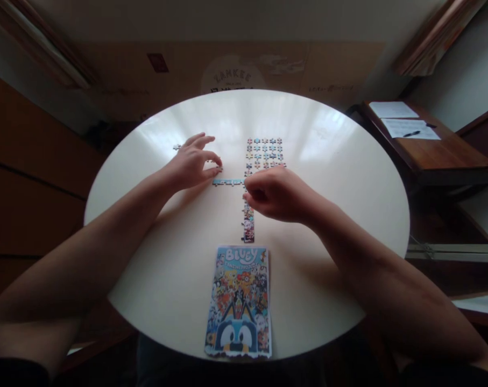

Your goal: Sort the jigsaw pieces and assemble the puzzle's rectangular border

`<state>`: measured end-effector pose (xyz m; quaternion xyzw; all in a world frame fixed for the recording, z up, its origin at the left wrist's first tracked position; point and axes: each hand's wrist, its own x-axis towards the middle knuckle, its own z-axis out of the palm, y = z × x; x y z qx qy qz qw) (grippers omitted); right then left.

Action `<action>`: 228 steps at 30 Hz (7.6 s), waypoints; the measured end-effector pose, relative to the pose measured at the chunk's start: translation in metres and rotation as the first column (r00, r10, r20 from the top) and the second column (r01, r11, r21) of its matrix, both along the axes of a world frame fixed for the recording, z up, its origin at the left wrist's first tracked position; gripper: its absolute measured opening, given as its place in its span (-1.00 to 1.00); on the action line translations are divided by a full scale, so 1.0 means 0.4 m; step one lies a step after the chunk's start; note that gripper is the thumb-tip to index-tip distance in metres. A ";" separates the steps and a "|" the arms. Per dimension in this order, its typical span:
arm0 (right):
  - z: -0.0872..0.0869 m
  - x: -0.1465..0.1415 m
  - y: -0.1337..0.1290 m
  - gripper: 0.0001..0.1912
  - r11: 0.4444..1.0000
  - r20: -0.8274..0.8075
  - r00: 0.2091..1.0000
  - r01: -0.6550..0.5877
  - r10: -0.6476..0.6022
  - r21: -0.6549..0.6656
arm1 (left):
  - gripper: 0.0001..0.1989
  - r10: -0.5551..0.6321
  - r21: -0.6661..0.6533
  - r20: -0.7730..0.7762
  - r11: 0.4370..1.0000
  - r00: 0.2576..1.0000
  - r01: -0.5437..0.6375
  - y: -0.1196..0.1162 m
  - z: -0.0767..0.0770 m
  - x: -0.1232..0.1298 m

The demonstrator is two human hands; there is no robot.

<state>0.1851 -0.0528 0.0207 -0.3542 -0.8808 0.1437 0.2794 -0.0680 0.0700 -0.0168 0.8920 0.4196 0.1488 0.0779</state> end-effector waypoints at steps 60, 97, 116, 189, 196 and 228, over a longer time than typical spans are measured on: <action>-0.030 -0.020 0.005 -0.61 0.989 0.032 0.998 -0.048 0.053 -0.141 | -0.92 -0.052 -0.305 -0.137 0.952 0.989 0.008 -0.032 0.111 -0.121; 0.043 0.008 -0.045 -0.79 0.925 0.346 0.910 -0.093 0.229 -0.369 | -0.84 -0.262 -0.655 0.210 0.678 0.942 0.335 -0.191 0.139 0.039; 0.042 -0.024 -0.032 -0.78 0.866 0.453 0.874 0.081 0.177 -0.493 | -0.82 -0.330 -0.642 0.170 0.678 0.929 0.358 -0.255 0.106 0.091; 0.071 -0.007 -0.045 -0.58 0.835 0.500 0.851 0.152 0.162 -0.529 | -0.83 0.416 -0.003 -0.057 0.909 0.907 -0.417 -0.001 0.028 0.020; 0.065 -0.005 -0.047 -0.60 0.846 0.496 0.852 0.135 0.166 -0.515 | -0.86 0.445 -0.069 -0.060 0.891 0.893 -0.448 0.005 0.039 0.023; 0.038 -0.039 -0.050 -0.62 0.900 0.523 0.834 0.077 0.178 -0.429 | -0.90 -0.288 -0.709 -0.106 0.693 0.952 0.130 -0.243 0.149 0.076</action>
